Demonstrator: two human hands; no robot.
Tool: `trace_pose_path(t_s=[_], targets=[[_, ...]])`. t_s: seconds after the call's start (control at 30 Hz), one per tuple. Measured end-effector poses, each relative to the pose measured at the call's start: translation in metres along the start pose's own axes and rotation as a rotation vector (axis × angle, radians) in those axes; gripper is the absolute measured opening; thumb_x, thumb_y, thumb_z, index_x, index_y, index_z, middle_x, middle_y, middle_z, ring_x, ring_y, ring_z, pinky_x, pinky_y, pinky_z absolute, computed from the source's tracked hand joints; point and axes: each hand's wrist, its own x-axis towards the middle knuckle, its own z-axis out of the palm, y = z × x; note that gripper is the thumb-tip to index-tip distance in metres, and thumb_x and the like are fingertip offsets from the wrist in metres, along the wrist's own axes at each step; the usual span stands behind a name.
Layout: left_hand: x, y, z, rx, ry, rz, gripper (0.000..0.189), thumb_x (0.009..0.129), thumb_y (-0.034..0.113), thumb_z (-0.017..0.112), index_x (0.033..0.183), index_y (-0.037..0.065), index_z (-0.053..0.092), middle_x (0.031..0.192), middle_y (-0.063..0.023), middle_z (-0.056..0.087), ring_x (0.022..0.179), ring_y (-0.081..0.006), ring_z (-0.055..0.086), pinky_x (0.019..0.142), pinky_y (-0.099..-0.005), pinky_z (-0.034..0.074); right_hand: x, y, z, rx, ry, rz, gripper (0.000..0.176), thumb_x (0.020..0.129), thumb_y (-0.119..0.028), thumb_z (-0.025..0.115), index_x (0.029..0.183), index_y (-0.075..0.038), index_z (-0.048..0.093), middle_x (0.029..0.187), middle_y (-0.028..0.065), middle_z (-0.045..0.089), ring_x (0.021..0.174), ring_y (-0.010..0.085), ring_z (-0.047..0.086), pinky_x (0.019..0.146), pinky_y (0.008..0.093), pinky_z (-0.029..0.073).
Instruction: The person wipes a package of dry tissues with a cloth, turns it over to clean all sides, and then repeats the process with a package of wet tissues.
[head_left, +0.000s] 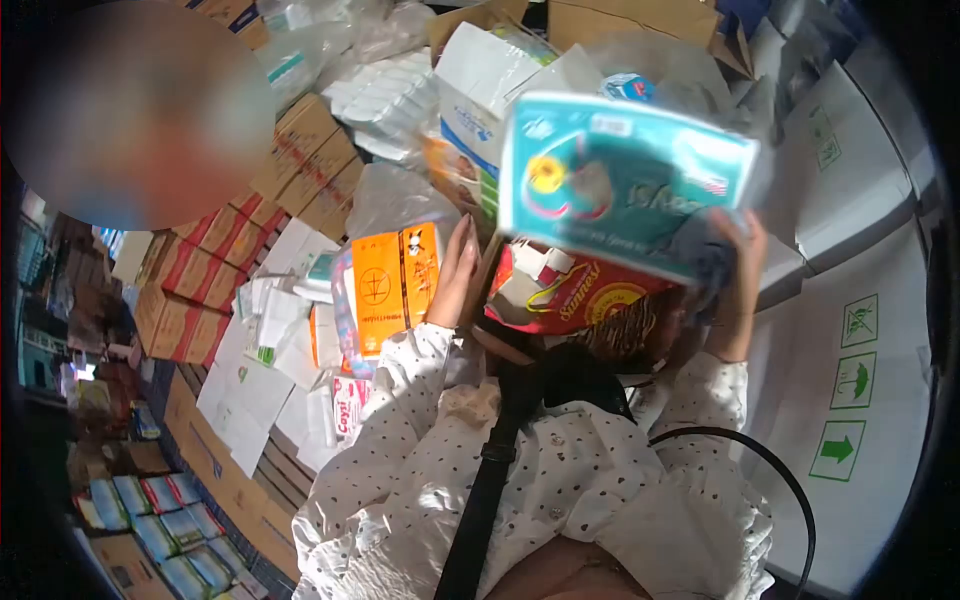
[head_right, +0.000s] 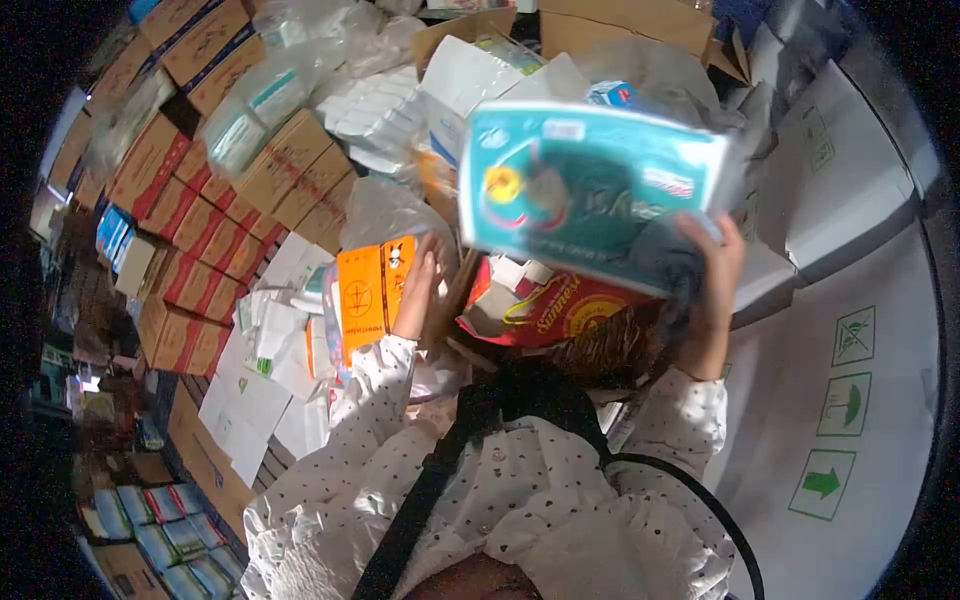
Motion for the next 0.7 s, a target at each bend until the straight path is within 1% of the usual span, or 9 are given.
trace_pose_path(t_s=[0.07, 0.1, 0.13, 0.23, 0.37, 0.43, 0.57, 0.63, 0.7], targets=[[-0.013, -0.001, 0.002, -0.248, -0.021, -0.075, 0.062, 0.104, 0.044, 0.039, 0.146, 0.0, 0.032, 0.148, -0.0149, 0.038, 0.137, -0.0243, 0.037, 0.114, -0.0339, 0.028, -0.003, 0.035, 0.011, 0.038, -0.135, 0.113, 0.023, 0.078, -0.011, 0.073, 0.097, 0.0, 0.067, 0.089, 0.006, 0.067, 0.079, 0.0178, 0.064, 0.072, 0.0273, 0.051], [-0.021, -0.003, -0.012, -0.298, -0.018, -0.278, 0.064, 0.103, 0.046, 0.038, 0.145, -0.002, 0.033, 0.143, -0.0148, 0.043, 0.132, -0.0227, 0.042, 0.109, -0.0334, 0.034, 0.0, 0.076, 0.016, 0.186, -0.23, 0.267, 0.022, 0.081, -0.013, 0.072, 0.097, 0.0, 0.066, 0.085, 0.0031, 0.064, 0.072, 0.0153, 0.061, 0.068, 0.0262, 0.05], [-0.024, -0.018, -0.025, -0.176, 0.036, -0.271, 0.07, 0.101, 0.052, 0.038, 0.146, 0.0, 0.03, 0.142, -0.0154, 0.045, 0.127, -0.0237, 0.048, 0.104, -0.0342, 0.041, 0.003, 0.097, 0.02, 0.332, -0.325, 0.422, 0.021, 0.083, -0.015, 0.07, 0.097, 0.0, 0.064, 0.082, 0.0002, 0.062, 0.066, 0.0128, 0.058, 0.064, 0.0252, 0.049], [-0.045, -0.048, -0.055, -0.045, 0.132, -0.261, 0.073, 0.1, 0.056, 0.04, 0.143, -0.004, 0.036, 0.134, -0.0156, 0.052, 0.115, -0.0224, 0.058, 0.092, -0.0306, 0.05, -0.036, 0.08, 0.063, 0.311, -0.285, 0.377, 0.023, 0.08, -0.011, 0.069, 0.1, -0.001, 0.067, 0.087, 0.0039, 0.067, 0.074, 0.0164, 0.063, 0.07, 0.0287, 0.052], [-0.072, -0.066, -0.055, 0.048, 0.343, -0.202, 0.066, 0.101, 0.051, 0.043, 0.133, -0.007, 0.048, 0.124, -0.0141, 0.06, 0.108, -0.0194, 0.06, 0.09, -0.0291, 0.049, 0.002, 0.219, 0.066, 0.196, -0.435, 0.46, 0.025, 0.083, -0.015, 0.068, 0.104, 0.0, 0.066, 0.089, 0.0036, 0.067, 0.076, 0.0166, 0.063, 0.071, 0.0301, 0.051], [-0.081, -0.072, -0.049, 0.041, 0.361, -0.192, 0.064, 0.101, 0.049, 0.045, 0.132, -0.007, 0.048, 0.123, -0.0138, 0.06, 0.107, -0.019, 0.06, 0.091, -0.0287, 0.048, 0.0, 0.224, 0.092, -0.188, -0.121, 0.031, 0.025, 0.088, -0.019, 0.065, 0.104, 0.001, 0.066, 0.09, 0.0062, 0.068, 0.078, 0.0197, 0.063, 0.072, 0.0317, 0.051], [-0.092, -0.083, -0.042, -0.089, 0.453, -0.22, 0.063, 0.1, 0.047, 0.049, 0.132, -0.007, 0.049, 0.126, -0.0133, 0.057, 0.109, -0.0183, 0.057, 0.096, -0.0304, 0.044, -0.018, 0.174, 0.149, -0.172, -0.103, -0.136, 0.026, 0.091, -0.016, 0.064, 0.111, 0.0, 0.064, 0.097, 0.0081, 0.067, 0.081, 0.0175, 0.062, 0.074, 0.0301, 0.05], [-0.093, -0.092, -0.039, -0.22, 0.544, -0.16, 0.062, 0.1, 0.047, 0.048, 0.131, -0.007, 0.049, 0.125, -0.0129, 0.058, 0.107, -0.0182, 0.058, 0.096, -0.0317, 0.044, -0.052, 0.159, 0.182, -0.37, 0.171, -0.518, 0.025, 0.089, -0.013, 0.063, 0.111, 0.0, 0.065, 0.108, 0.0137, 0.064, 0.096, 0.022, 0.06, 0.083, 0.0333, 0.048], [-0.091, -0.092, -0.038, -0.264, 0.535, -0.145, 0.063, 0.101, 0.048, 0.046, 0.133, -0.006, 0.048, 0.128, -0.0121, 0.056, 0.112, -0.0192, 0.055, 0.099, -0.0326, 0.043, -0.094, 0.126, 0.196, -0.262, -0.249, -0.442, 0.022, 0.085, -0.009, 0.063, 0.105, -0.004, 0.068, 0.125, 0.0207, 0.055, 0.114, 0.0351, 0.052, 0.098, 0.0436, 0.041]])
